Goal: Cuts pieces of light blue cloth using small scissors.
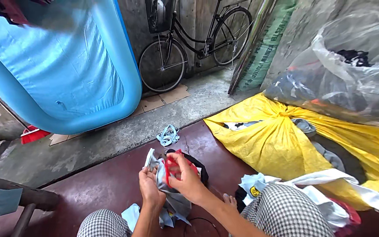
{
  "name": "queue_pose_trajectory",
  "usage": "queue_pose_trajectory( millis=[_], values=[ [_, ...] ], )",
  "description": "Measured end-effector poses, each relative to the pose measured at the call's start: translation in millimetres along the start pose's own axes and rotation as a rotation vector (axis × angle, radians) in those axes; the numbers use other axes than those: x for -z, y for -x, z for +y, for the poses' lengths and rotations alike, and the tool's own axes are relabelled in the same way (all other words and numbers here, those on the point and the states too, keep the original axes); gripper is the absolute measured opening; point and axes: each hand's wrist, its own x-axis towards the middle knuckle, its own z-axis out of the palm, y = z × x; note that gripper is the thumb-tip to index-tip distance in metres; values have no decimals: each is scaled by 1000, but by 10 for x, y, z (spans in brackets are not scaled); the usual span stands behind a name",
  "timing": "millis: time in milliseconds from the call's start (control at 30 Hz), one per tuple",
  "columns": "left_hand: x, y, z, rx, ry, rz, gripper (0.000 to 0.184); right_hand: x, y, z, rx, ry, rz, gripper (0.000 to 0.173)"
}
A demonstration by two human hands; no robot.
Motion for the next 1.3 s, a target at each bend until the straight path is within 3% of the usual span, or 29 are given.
queue_pose_trajectory(
  millis=[200,333,600,833,1300],
  values=[
    [24,-55,151,14,119,73,41,-197,76,107,-63,-123,-92,68],
    [36,-85,237,16,163,70,37,-74,0,100,-81,-15,-47,64],
    [110,-61,290,138,6,35,41,190,-145,-76,-126,-145,111,61],
    [161,-9,427,187,-8,50,30,634,-505,-686,-63,-67,317,52],
    [139,98,577,12,-16,71,7,1298,-1463,-2219,290,-54,544,60]
  ],
)
